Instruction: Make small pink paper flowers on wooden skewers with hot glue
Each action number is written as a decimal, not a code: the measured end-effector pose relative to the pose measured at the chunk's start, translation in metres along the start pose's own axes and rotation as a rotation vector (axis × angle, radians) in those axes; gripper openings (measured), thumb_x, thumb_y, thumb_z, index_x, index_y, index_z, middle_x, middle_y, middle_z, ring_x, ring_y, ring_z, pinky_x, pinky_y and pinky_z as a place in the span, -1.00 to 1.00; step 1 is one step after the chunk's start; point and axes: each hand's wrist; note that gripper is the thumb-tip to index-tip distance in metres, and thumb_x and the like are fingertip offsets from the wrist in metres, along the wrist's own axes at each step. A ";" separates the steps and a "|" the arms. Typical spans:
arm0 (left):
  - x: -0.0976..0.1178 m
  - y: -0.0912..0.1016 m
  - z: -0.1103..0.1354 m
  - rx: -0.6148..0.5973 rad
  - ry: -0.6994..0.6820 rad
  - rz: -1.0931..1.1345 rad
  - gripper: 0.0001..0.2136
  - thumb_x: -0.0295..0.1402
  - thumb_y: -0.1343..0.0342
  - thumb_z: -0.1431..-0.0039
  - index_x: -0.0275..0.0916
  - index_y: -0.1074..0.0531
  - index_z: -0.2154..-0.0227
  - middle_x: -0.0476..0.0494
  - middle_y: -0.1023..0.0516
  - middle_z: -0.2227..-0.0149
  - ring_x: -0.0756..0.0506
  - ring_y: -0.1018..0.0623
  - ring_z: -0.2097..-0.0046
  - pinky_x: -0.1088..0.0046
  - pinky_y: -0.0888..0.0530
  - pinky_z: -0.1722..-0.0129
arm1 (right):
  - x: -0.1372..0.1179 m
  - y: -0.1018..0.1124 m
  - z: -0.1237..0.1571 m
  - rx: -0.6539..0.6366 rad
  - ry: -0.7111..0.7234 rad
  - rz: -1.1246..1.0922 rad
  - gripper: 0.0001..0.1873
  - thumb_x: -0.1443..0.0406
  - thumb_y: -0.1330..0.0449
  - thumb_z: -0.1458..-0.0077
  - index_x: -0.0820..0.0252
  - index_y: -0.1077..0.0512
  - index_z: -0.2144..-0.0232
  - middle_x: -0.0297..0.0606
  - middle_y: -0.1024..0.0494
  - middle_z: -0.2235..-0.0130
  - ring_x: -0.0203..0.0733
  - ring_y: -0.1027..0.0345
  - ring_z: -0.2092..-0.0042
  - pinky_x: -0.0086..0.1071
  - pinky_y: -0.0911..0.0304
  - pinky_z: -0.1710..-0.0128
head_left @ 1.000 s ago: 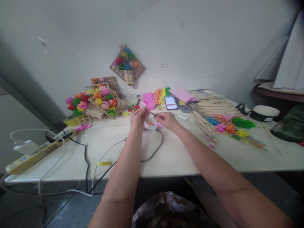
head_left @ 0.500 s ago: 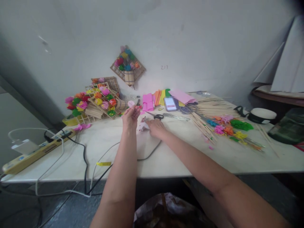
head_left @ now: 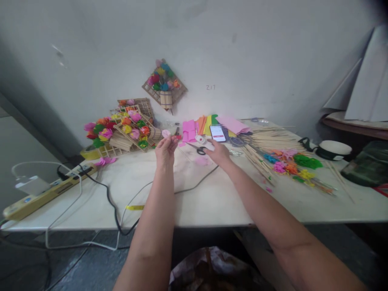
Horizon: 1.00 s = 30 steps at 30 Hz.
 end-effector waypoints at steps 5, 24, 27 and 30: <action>-0.018 -0.001 0.007 -0.118 0.201 -0.173 -0.88 -0.47 -0.24 0.19 -0.37 -0.43 0.52 -0.12 -0.53 0.53 0.02 -0.52 0.50 0.52 -0.46 0.41 | -0.002 0.007 0.000 0.171 -0.028 -0.624 -0.72 0.12 -0.24 0.16 0.24 -0.41 0.50 -0.28 -0.44 0.54 -0.18 -0.34 0.41 -0.35 -0.22 0.37; -0.030 0.006 0.010 -0.227 0.367 -0.194 -0.91 -0.49 -0.18 0.12 -0.37 -0.40 0.50 -0.12 -0.52 0.52 0.02 -0.51 0.51 0.52 -0.45 0.43 | 0.001 0.022 0.007 -0.392 -0.029 -0.921 -0.59 0.00 -0.14 0.02 0.28 -0.38 0.46 -0.39 -0.33 0.70 -0.40 -0.11 0.70 -0.49 0.02 0.76; -0.030 0.006 0.010 -0.235 0.367 -0.189 -0.91 -0.49 -0.19 0.13 -0.37 -0.40 0.49 -0.12 -0.52 0.52 0.02 -0.51 0.51 0.51 -0.45 0.43 | 0.002 0.021 0.007 -0.389 -0.029 -0.903 -0.58 -0.01 -0.14 0.02 0.28 -0.38 0.46 -0.39 -0.33 0.71 -0.40 -0.10 0.70 -0.50 0.02 0.76; -0.030 0.005 0.010 -0.239 0.370 -0.189 -0.90 -0.47 -0.20 0.13 -0.37 -0.40 0.49 -0.12 -0.53 0.52 0.02 -0.51 0.51 0.52 -0.45 0.43 | 0.002 0.020 0.007 -0.385 -0.029 -0.894 -0.57 -0.02 -0.13 0.02 0.28 -0.38 0.46 -0.39 -0.33 0.71 -0.40 -0.11 0.70 -0.50 0.02 0.76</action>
Point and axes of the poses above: each hand's wrist, its own z-axis away from the middle knuckle, its own y-axis out of the back of the hand, x = y × z
